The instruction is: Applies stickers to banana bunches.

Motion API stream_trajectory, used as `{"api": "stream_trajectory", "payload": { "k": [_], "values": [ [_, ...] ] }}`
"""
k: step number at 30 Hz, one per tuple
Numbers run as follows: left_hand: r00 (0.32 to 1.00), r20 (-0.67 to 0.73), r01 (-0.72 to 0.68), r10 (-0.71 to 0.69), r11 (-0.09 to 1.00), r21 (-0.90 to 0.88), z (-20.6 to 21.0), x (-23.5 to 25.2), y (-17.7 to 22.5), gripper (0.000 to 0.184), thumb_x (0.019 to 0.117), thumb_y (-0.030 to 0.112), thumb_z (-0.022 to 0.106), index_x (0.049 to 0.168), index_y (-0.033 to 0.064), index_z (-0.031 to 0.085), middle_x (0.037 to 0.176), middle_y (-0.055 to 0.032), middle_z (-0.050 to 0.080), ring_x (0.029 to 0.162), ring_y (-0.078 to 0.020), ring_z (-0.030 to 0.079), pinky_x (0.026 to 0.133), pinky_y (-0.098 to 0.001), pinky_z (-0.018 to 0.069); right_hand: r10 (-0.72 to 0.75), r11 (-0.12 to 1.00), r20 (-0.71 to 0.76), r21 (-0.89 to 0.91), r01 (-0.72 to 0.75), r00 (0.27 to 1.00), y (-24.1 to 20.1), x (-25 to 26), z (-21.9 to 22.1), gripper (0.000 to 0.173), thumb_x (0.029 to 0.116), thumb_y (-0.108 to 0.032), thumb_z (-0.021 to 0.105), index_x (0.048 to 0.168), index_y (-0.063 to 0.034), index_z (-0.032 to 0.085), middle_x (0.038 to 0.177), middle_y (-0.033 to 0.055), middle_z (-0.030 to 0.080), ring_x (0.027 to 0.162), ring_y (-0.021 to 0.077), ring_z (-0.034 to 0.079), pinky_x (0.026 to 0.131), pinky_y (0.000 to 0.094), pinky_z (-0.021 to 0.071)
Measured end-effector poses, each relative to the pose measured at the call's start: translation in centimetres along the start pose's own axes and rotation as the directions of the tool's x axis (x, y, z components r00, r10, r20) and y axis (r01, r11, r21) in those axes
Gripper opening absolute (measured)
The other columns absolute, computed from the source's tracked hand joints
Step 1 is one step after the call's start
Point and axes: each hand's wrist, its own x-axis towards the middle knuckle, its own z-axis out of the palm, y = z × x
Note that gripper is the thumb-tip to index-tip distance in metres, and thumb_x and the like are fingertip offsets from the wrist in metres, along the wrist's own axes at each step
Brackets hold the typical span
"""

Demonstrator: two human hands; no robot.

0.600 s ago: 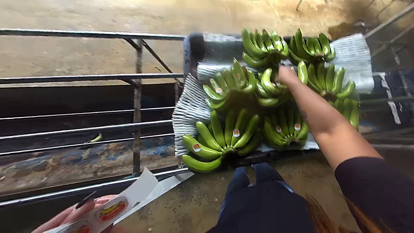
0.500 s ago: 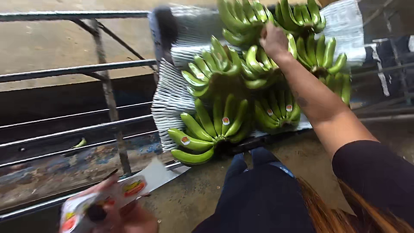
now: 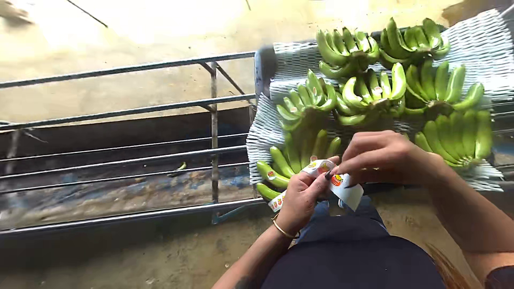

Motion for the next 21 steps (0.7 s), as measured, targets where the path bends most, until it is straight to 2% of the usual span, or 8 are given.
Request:
{"api": "stream_trajectory", "payload": {
  "k": [3,5,8,10,11,14,17,21],
  "values": [
    [0.997,0.074,-0.005,0.006,1.000,-0.007,1.1,0.1,-0.8,0.013,0.0964,0.005,0.064,0.106,0.0041,0.071,0.096,-0.0017,0.075,0.085,-0.0076,0.070,0.080,-0.0272,0.0601,-0.011,0.995,0.020,-0.097,0.013,1.000,0.0,-1.7,0.4,0.012,0.0924,-0.013,0.074,0.103,-0.0100,0.079,0.089,0.0033,0.070,0.086,0.0128,0.066,0.072,0.0275,0.0555],
    [0.990,0.139,-0.005,0.015,0.997,-0.071,1.7,-0.1,-1.1,0.021,0.0938,0.016,0.071,0.113,0.0069,0.071,0.106,-0.0040,0.074,0.097,-0.0121,0.071,0.088,-0.0325,0.0597,-0.011,0.992,0.013,-0.127,0.012,1.000,0.1,-2.9,0.4,0.014,0.0938,-0.013,0.073,0.106,-0.0109,0.079,0.092,0.0052,0.072,0.087,0.0152,0.068,0.073,0.0300,0.0569],
    [0.981,0.123,0.180,-0.152,0.947,-0.266,3.8,-0.1,-1.4,0.034,0.1008,0.041,0.056,0.111,0.0136,0.074,0.105,-0.0045,0.075,0.098,-0.0133,0.071,0.089,-0.0329,0.0586,-0.013,0.992,0.010,-0.128,0.015,1.000,0.1,-4.9,-0.5,0.015,0.0921,-0.014,0.075,0.106,-0.0133,0.080,0.088,0.0061,0.069,0.084,0.0167,0.066,0.068,0.0310,0.0552],
    [0.956,0.077,0.293,-0.283,0.918,-0.268,5.9,0.1,-1.9,0.044,0.1093,0.037,0.034,0.111,0.0115,0.070,0.103,-0.0060,0.074,0.097,-0.0139,0.071,0.088,-0.0333,0.0588,-0.019,0.993,0.011,-0.115,0.020,1.000,0.3,-6.5,-0.8,0.015,0.0911,-0.015,0.076,0.106,-0.0147,0.081,0.086,0.0064,0.067,0.081,0.0173,0.064,0.065,0.0312,0.0531],
    [0.942,0.047,0.332,-0.331,0.905,-0.265,7.1,0.3,-2.3,0.044,0.1097,0.031,0.030,0.108,0.0107,0.070,0.101,-0.0056,0.073,0.095,-0.0132,0.070,0.086,-0.0328,0.0587,-0.022,0.994,0.001,-0.103,0.022,1.000,0.5,-7.4,-0.9,0.014,0.0912,-0.016,0.076,0.104,-0.0145,0.081,0.085,0.0071,0.066,0.081,0.0180,0.063,0.064,0.0316,0.0525],
    [0.919,-0.003,0.371,-0.395,0.866,-0.334,10.7,1.2,-3.8,0.040,0.1063,0.017,0.031,0.107,0.0042,0.069,0.099,-0.0100,0.073,0.094,-0.0166,0.071,0.089,-0.0363,0.0592,-0.017,0.998,-0.032,-0.062,0.015,0.999,0.8,-10.5,-2.1,0.012,0.0931,-0.017,0.075,0.103,-0.0116,0.080,0.089,0.0108,0.069,0.083,0.0208,0.065,0.067,0.0337,0.0545],
    [0.919,-0.073,0.350,-0.387,0.887,-0.302,13.3,2.1,-5.6,0.035,0.1040,0.016,0.037,0.105,0.0011,0.069,0.097,-0.0123,0.073,0.088,-0.0177,0.072,0.083,-0.0356,0.0600,0.017,0.996,-0.033,-0.089,-0.020,0.999,1.2,-13.9,-4.2,0.021,0.0913,-0.023,0.078,0.110,-0.0128,0.078,0.100,0.0105,0.070,0.094,0.0229,0.065,0.076,0.0358,0.0557],
    [0.907,-0.056,0.389,-0.417,0.881,-0.270,16.8,2.7,-7.4,0.034,0.1047,0.019,0.041,0.103,0.0033,0.071,0.096,-0.0099,0.073,0.087,-0.0152,0.070,0.080,-0.0312,0.0590,-0.021,0.996,-0.029,-0.086,0.018,0.999,1.8,-17.4,-7.0,0.011,0.0966,-0.019,0.071,0.101,-0.0114,0.078,0.101,0.0093,0.071,0.097,0.0222,0.066,0.083,0.0365,0.0549]
  ]
}}
